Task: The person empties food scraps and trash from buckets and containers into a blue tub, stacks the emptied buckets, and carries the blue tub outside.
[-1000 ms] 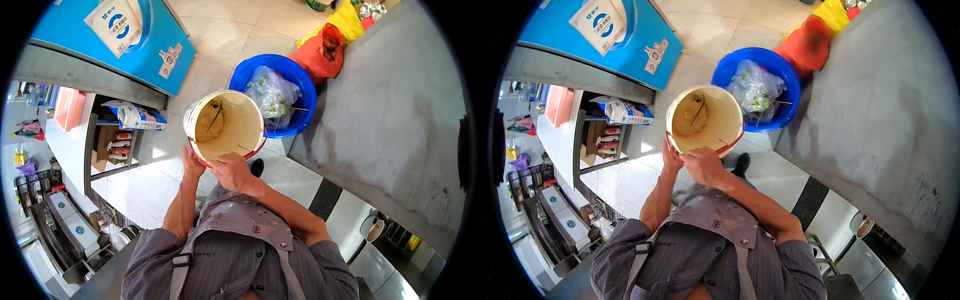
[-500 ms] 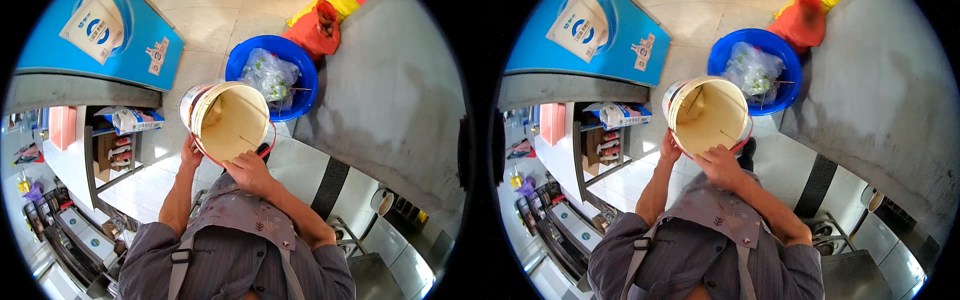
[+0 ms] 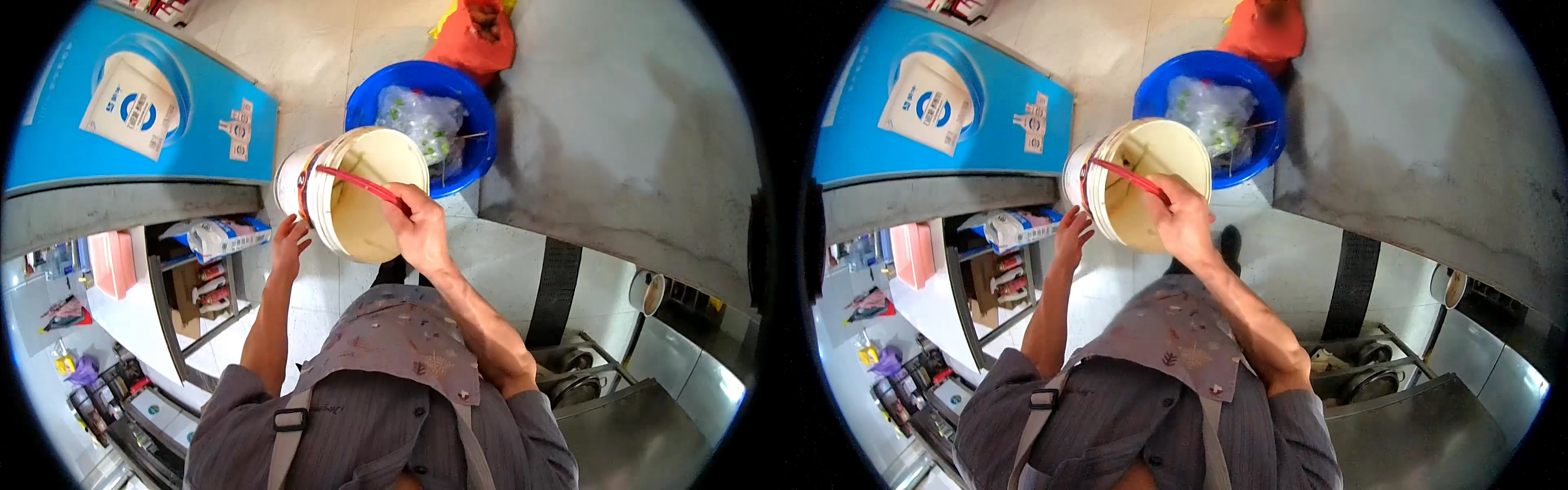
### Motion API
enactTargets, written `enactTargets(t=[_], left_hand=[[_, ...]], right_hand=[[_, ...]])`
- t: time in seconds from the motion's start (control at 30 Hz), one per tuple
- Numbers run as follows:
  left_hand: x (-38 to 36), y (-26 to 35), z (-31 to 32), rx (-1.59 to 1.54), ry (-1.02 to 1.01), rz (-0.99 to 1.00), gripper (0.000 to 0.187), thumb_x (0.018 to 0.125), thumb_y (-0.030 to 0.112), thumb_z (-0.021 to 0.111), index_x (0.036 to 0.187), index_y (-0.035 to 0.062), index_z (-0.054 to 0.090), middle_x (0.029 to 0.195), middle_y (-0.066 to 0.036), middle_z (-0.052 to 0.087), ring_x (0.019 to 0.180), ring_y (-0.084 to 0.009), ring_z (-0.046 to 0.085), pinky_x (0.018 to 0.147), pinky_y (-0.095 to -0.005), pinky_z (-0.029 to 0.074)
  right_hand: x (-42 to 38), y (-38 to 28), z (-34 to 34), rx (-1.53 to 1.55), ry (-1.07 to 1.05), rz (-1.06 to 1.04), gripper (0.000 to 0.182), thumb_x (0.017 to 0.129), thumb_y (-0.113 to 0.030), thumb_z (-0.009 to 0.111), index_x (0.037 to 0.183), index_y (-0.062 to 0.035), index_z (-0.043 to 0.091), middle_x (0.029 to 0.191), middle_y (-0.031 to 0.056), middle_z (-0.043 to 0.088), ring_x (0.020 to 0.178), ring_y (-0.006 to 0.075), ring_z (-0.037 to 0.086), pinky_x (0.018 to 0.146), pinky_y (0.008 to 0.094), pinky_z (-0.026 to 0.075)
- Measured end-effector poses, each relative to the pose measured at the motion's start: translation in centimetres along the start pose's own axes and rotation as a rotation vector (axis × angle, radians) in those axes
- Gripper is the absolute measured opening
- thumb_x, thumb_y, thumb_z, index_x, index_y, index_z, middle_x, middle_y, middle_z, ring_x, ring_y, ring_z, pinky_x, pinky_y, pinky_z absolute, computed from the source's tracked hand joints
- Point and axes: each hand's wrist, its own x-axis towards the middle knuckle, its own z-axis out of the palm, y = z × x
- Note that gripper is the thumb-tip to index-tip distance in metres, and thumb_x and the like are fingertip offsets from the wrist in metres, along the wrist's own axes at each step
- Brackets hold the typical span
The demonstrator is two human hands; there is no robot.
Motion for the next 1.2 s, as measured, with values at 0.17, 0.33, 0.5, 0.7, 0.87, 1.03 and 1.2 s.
enactTargets(t=[0.17,0.33,0.5,0.7,0.87,1.03,1.2], left_hand=[[-2.8,3.9,4.5,0.542,-0.024,0.22,0.071,0.09,0.044,0.063,0.142,0.0022,0.039,0.134,-0.015,0.05,0.114,-0.0245,0.056,0.083,-0.036,0.052],[-5.7,2.5,5.3,0.463,-0.014,0.153,0.067,0.09,0.038,0.063,0.141,0.0017,0.039,0.124,-0.013,0.055,0.104,-0.0231,0.059,0.074,-0.0341,0.053],[-5.4,-1.8,5.4,0.676,0.16,0.396,0.065,0.081,0.022,0.073,0.134,-0.0017,0.044,0.117,-0.019,0.057,0.096,-0.0256,0.061,0.074,-0.0354,0.052],[-2.8,3.4,3.7,0.602,0.148,0.422,0.04,0.076,0.019,0.074,0.107,-0.0006,0.059,0.082,-0.012,0.063,0.074,-0.0214,0.062,0.064,-0.0353,0.051],[-3.1,8.2,1.2,0.225,-0.001,0.228,0.029,0.083,0.014,0.064,0.107,-0.0009,0.061,0.083,-0.008,0.059,0.067,-0.0163,0.064,0.053,-0.0305,0.06],[-6.8,12.7,2.0,0.448,-0.054,0.371,0.044,0.079,0.012,0.065,0.12,0.0001,0.059,0.085,-0.006,0.061,0.07,-0.0137,0.063,0.057,-0.0281,0.055],[-8.4,15.9,2.2,0.48,-0.177,0.482,0.058,0.075,0.011,0.067,0.13,-0.0001,0.054,0.091,-0.007,0.063,0.073,-0.0135,0.062,0.067,-0.0274,0.052]], right_hand=[[1.5,0.6,2.5,0.238,0.066,0.015,0.017,0.088,-0.002,0.062,0.104,0.0008,0.065,0.081,0.0072,0.062,0.073,0.0104,0.056,0.066,0.0255,0.048],[2.1,0.6,3.1,0.129,0.128,0.024,0.015,0.091,-0.007,0.062,0.102,0.0008,0.066,0.074,-0.0018,0.058,0.067,0.0062,0.05,0.061,0.0233,0.044],[1.4,0.4,5.0,0.281,0.049,0.129,0.015,0.093,-0.009,0.06,0.104,0.0004,0.066,0.077,-0.0067,0.055,0.068,0.0027,0.046,0.06,0.0196,0.041],[-3.2,2.2,7.6,-0.236,-0.455,-0.299,0.026,0.089,-0.009,0.059,0.114,-0.0004,0.06,0.094,0.0138,0.065,0.084,0.028,0.062,0.078,0.0387,0.048],[-2.7,0.5,6.0,-0.394,-0.751,-0.33,0.028,0.087,-0.013,0.057,0.112,0.0001,0.059,0.104,0.0237,0.062,0.093,0.0392,0.06,0.086,0.0483,0.047],[3.8,0.1,2.3,-1.086,-0.742,-0.405,0.013,0.079,-0.009,0.059,0.08,-0.0012,0.07,0.085,0.0182,0.067,0.077,0.0327,0.068,0.065,0.0454,0.054],[8.0,4.0,6.6,-1.307,-1.027,-0.303,0.016,0.083,-0.012,0.059,0.089,-0.0028,0.07,0.089,0.0162,0.07,0.08,0.0316,0.069,0.066,0.044,0.055]])
